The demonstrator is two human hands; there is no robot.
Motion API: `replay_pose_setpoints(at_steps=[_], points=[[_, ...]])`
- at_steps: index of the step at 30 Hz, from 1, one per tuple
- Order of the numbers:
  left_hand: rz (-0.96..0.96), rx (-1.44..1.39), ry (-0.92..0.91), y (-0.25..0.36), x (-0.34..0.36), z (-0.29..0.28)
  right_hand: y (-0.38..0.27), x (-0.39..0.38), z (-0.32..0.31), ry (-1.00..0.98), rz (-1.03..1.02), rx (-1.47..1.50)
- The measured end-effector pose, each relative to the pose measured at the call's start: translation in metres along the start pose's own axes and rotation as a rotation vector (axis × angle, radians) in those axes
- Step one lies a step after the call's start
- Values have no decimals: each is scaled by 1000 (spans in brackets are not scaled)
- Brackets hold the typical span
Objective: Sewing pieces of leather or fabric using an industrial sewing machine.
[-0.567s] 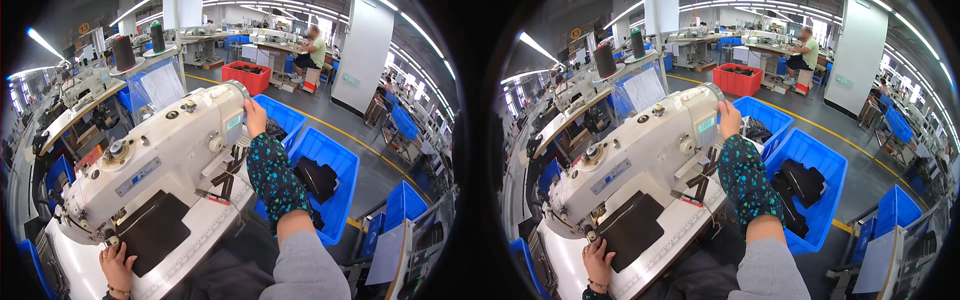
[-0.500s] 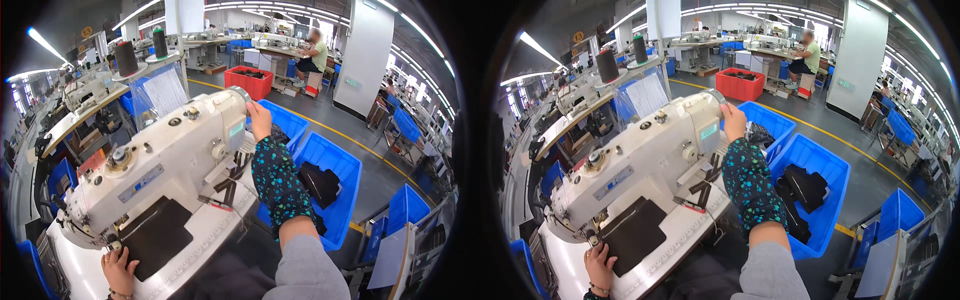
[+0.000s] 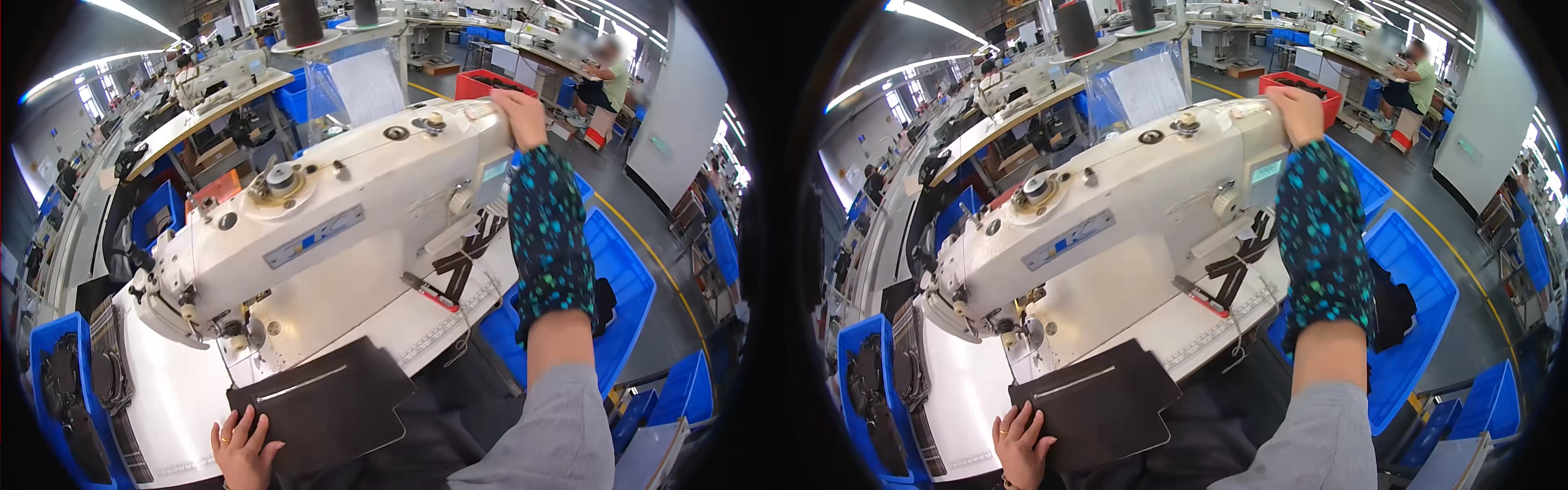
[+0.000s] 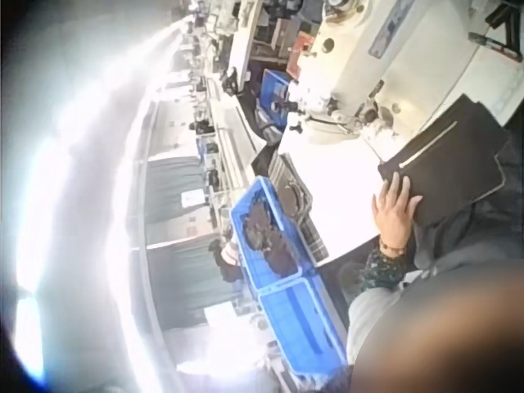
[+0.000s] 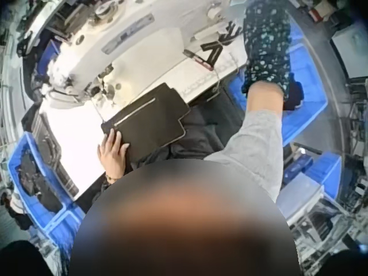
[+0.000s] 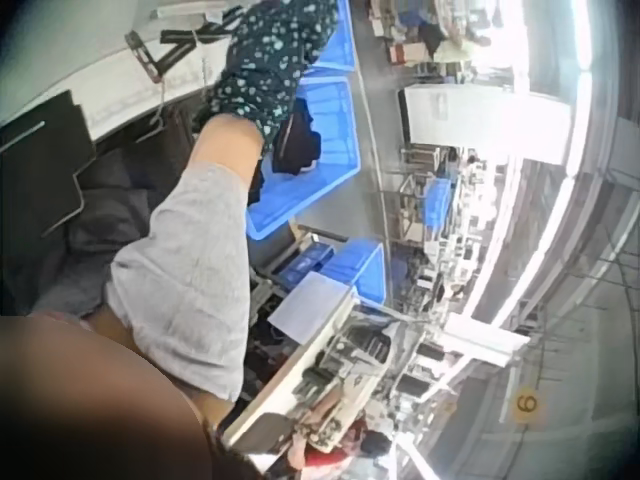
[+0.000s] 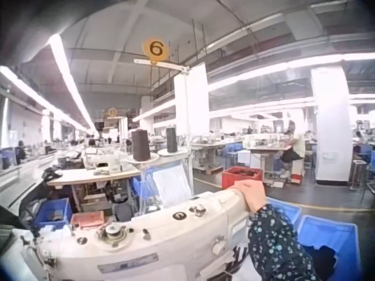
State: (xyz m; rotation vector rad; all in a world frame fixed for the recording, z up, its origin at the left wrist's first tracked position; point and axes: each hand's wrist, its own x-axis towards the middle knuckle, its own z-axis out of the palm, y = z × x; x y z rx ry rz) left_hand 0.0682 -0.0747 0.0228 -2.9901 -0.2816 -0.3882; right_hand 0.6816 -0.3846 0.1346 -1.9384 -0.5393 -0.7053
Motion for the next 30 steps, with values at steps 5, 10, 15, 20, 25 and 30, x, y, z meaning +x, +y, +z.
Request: replay_pose_setpoints(at_steps=[5, 10, 15, 20, 25, 30], points=[[-135, -160, -76, 0, -8, 3, -5, -4, 0, 151, 35, 227], [-183, -204, -66, 6, -45, -1, -10, 47, 9, -177, 96, -417], [-268, -237, 40, 11, -77, 23, -68, -68, 5, 292, -460, -243], [-128, -29, 340, 8, -79, 58, -126, -252, 14, -215, -804, -232], [-183, -59, 437, 9, -77, 70, -108, -304, 34, -531, -555, -713], [-282, -167, 453, 13, -76, 63, -115, -288, 27, -621, -657, -855]])
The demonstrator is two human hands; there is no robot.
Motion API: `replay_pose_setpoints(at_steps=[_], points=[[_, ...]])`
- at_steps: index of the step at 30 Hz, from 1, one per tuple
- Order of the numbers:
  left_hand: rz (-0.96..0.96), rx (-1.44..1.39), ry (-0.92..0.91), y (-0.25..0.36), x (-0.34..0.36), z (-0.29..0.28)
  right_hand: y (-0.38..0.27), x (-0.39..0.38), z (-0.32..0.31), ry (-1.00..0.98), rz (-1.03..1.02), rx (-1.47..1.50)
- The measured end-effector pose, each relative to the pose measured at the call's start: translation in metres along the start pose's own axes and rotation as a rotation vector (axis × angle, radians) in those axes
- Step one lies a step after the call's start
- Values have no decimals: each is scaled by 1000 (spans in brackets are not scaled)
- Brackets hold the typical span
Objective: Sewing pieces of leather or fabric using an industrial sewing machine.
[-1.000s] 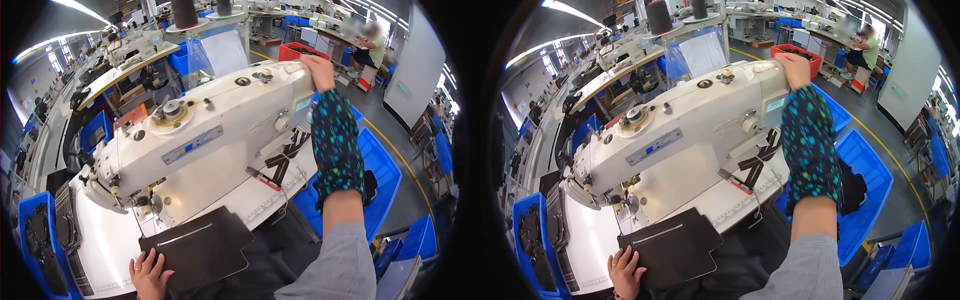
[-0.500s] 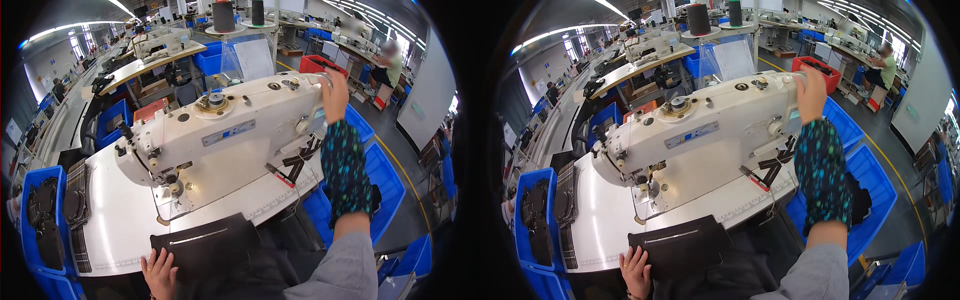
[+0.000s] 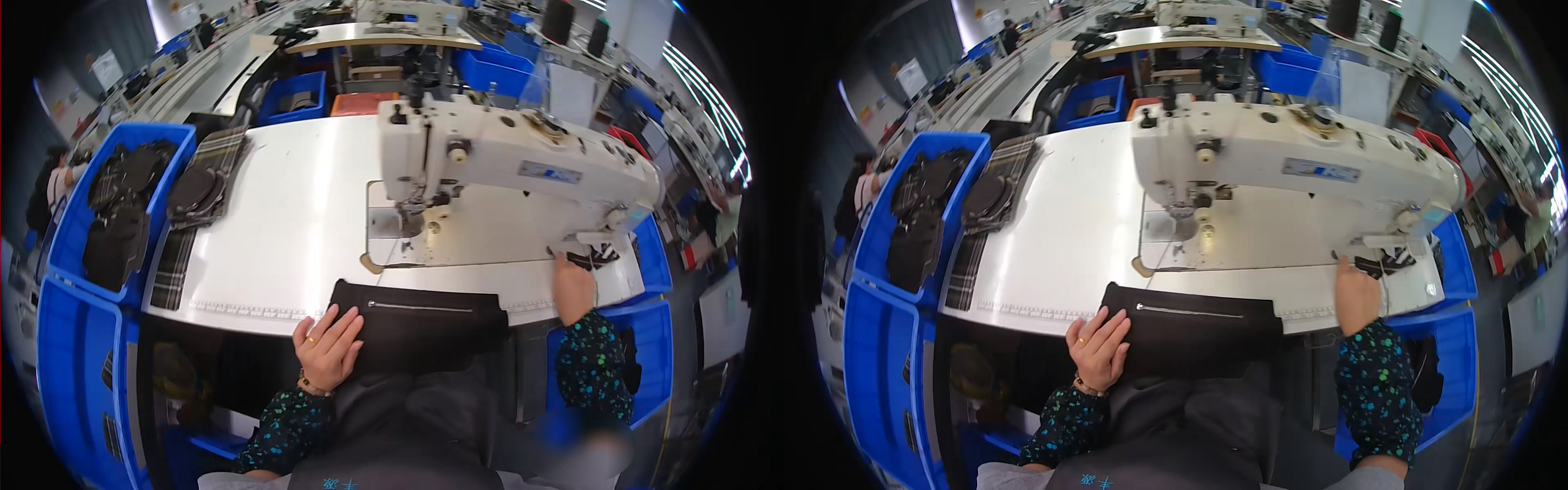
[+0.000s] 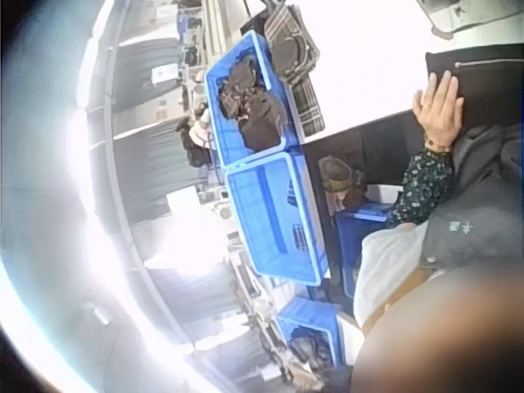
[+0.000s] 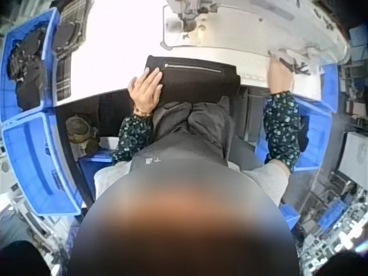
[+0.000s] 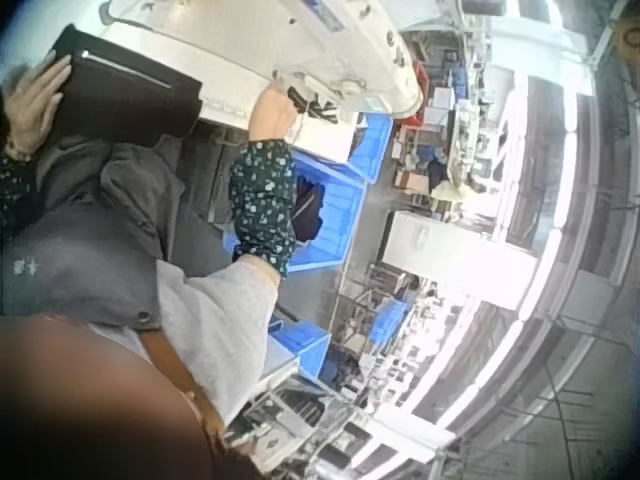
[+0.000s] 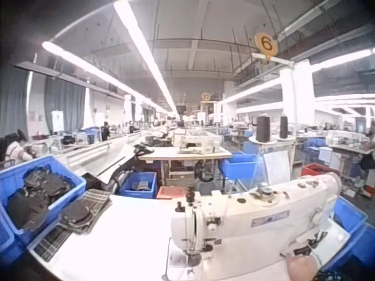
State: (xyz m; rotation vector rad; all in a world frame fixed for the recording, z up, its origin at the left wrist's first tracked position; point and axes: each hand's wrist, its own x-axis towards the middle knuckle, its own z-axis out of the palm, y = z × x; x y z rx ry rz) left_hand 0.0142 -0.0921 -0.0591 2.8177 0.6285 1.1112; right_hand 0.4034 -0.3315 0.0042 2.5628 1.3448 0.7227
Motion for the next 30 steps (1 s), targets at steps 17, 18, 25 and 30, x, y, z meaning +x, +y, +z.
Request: replay_pose_setpoints(at_steps=[17, 18, 25, 30], points=[[-276, -201, -129, -2, 72, -6, -185, 79, -66, 141, -518, 570], [-279, -195, -113, -3, 71, -6, -195, 85, -65, 172, -589, 602], [-271, -267, -60, -5, 69, -3, -196, 84, -53, 240, -500, 595], [-274, -433, 4, -8, 71, -4, -171, 85, -51, 175, -455, 593]])
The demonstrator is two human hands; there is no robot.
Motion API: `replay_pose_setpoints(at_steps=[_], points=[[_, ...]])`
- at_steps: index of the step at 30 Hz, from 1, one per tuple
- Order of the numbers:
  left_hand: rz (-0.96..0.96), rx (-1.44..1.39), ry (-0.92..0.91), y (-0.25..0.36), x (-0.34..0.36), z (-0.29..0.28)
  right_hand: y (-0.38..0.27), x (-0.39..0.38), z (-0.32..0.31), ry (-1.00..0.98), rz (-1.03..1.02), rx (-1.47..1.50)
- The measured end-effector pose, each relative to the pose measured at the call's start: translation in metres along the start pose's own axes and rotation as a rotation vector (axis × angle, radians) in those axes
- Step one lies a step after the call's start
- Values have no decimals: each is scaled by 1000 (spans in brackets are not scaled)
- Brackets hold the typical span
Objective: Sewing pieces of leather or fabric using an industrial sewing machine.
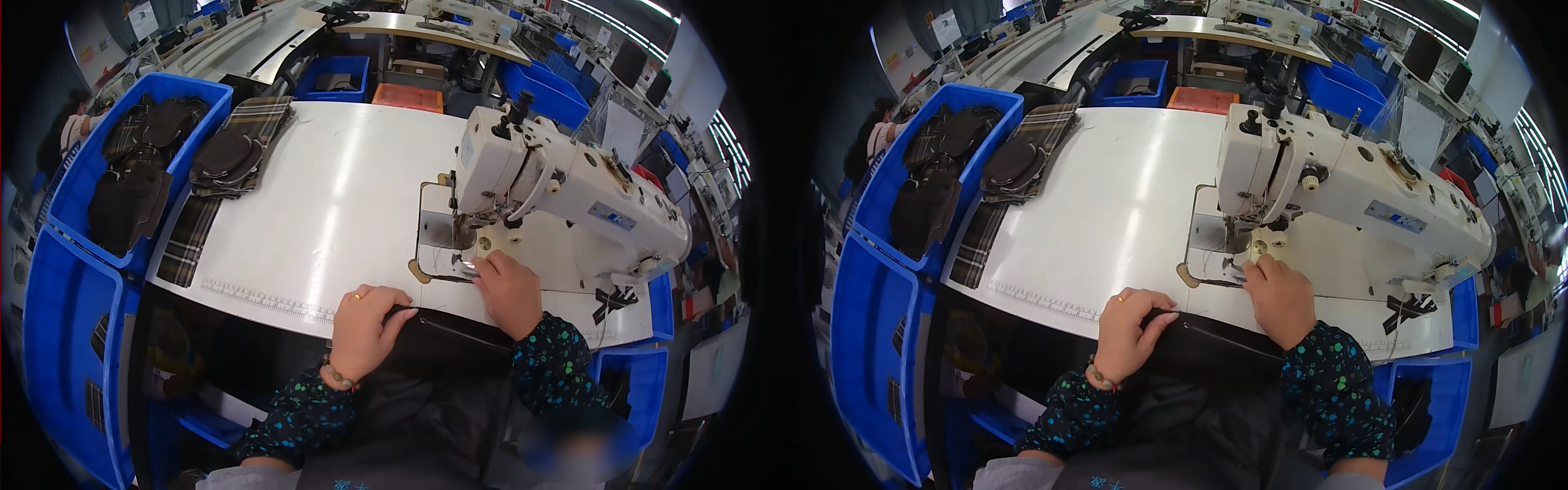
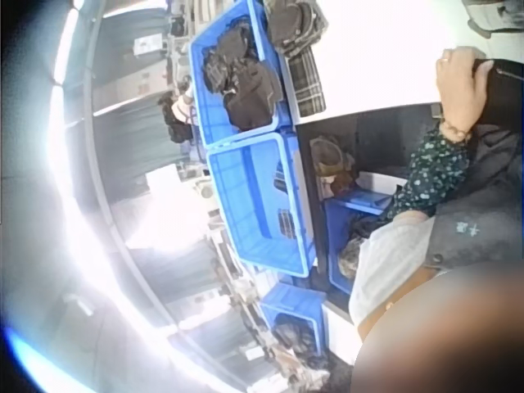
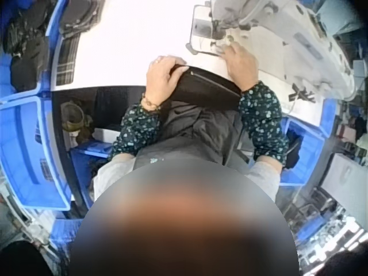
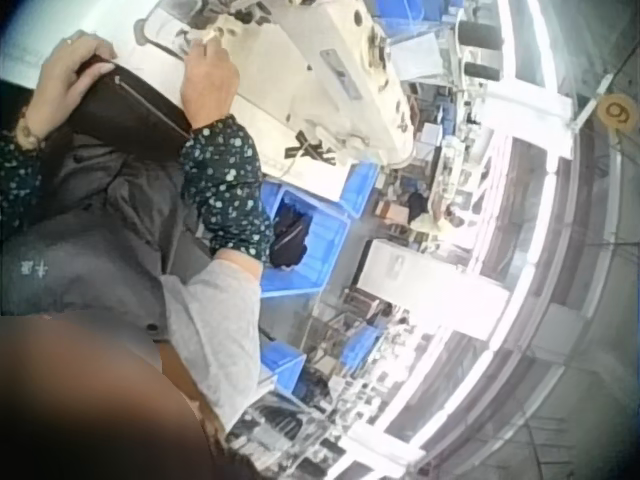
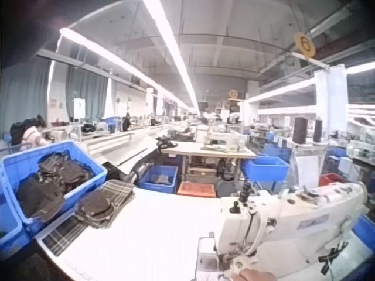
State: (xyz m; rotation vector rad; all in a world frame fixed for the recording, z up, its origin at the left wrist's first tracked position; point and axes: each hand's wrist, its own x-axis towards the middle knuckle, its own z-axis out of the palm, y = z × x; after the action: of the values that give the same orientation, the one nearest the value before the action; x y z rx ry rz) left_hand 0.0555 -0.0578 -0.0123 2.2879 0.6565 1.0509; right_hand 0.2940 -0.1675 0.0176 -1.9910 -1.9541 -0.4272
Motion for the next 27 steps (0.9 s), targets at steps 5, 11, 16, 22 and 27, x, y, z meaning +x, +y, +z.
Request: replay_pose_setpoints(at_steps=[5, 11, 16, 22, 27], points=[[-222, -179, -79, -6, -1, -10, 43, -51, -29, -66, 418, -118], [-297, -373, -153, -10, 0, -10, 66, -100, -47, 86, 465, -190], [-428, -605, -283, -9, 1, -16, -2, -68, -40, 21, 334, 532], [-424, -651, -317, -13, 1, -23, -56, -41, -36, -208, 334, 696], [-376, -617, -364, -9, 2, -20, -37, -113, -78, -29, 450, 558]])
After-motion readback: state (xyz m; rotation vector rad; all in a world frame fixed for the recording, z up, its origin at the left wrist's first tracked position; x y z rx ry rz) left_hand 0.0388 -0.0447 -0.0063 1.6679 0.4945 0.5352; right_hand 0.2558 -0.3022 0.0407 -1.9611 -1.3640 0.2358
